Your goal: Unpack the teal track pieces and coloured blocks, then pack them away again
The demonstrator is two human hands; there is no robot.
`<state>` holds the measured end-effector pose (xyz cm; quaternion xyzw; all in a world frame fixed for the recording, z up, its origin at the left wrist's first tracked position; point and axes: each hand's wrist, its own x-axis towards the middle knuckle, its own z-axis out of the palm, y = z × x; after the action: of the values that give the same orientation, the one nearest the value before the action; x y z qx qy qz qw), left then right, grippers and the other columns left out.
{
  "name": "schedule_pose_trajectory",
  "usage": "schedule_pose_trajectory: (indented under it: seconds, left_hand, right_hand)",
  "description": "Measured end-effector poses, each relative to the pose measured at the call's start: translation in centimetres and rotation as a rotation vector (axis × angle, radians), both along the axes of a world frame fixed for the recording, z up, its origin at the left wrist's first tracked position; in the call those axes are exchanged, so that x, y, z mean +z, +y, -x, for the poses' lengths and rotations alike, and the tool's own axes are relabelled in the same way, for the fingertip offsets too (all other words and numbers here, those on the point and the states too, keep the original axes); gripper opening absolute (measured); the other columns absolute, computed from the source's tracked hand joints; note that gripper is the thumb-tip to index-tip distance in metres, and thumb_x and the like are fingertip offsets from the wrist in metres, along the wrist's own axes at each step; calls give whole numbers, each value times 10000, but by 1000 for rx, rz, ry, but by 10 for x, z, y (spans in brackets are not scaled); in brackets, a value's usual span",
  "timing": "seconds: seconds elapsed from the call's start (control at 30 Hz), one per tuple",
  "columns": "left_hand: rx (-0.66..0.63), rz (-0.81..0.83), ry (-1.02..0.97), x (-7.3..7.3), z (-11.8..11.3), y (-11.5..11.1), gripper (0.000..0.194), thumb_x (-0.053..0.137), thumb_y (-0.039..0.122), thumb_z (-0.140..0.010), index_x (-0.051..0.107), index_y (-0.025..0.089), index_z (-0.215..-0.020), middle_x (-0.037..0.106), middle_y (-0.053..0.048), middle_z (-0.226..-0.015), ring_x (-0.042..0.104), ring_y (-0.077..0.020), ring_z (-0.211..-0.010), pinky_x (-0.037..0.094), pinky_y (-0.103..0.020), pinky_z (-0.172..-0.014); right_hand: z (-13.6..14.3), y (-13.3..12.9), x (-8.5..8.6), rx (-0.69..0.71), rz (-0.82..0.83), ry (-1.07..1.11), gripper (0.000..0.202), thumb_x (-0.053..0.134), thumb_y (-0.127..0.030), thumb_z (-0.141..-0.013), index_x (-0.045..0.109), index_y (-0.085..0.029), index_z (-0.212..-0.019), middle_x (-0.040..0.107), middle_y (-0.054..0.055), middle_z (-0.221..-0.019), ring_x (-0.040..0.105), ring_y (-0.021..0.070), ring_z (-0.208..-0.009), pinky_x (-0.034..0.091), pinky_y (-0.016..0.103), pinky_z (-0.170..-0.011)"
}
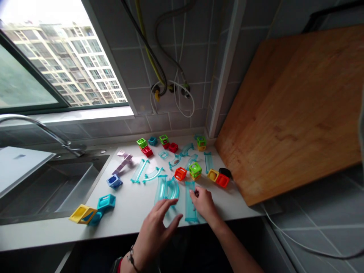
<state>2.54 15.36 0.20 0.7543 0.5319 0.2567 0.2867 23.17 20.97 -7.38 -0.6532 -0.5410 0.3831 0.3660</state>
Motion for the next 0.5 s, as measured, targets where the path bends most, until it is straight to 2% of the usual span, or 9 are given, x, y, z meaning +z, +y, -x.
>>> schedule_pose_trajectory:
  seconds: [0.1, 0.17, 0.23, 0.37, 0.5]
  left_hand:
    - [54, -169, 146, -15, 23, 30, 531, 669, 459, -922, 584, 308, -1424, 498, -142, -1537, 454, -392, -1433, 441, -606, -1137]
    - [9, -183, 240, -28, 30, 47, 640, 730, 501, -867, 560, 329, -1460, 373, -141, -1635, 313, -460, -1508, 395, -693, -1132]
    - [-58, -169, 299, -40, 31, 57, 623, 727, 527, -861, 592, 333, -1437, 303, -134, -1678, 217, -502, -1533, 383, -740, -1110]
    - [-88, -188, 309, -54, 29, 59, 461, 619, 488, -947, 678, 282, -1355, 275, -115, -1697, 130, -478, -1561, 378, -700, -1152]
    - [-46, -194, 278, -57, 36, 52, 459, 627, 461, -947, 665, 292, -1373, 279, -73, -1701, 102, -453, -1572, 383, -697, -1160]
  right_hand:
    - [15, 21, -7, 15, -30, -3, 329, 618, -440, -843, 522, -232, -606, 599, -5, -496, 594, 174, -439, 393, 243, -447]
    - [24, 31, -12, 21, -45, -2, 281, 624, -428, -838, 546, -231, -653, 592, -16, -505, 580, 170, -432, 380, 243, -444]
    - [30, 39, -17, 17, -66, -6, 233, 636, -418, -829, 566, -229, -711, 585, -26, -527, 570, 167, -445, 379, 245, -460]
    - [39, 49, -25, 1, -106, -15, 207, 629, -401, -830, 562, -227, -742, 558, -33, -567, 555, 162, -499, 378, 250, -508]
    - [50, 53, -28, -8, -120, -14, 207, 613, -391, -850, 558, -228, -736, 521, -41, -560, 529, 162, -530, 369, 252, -533]
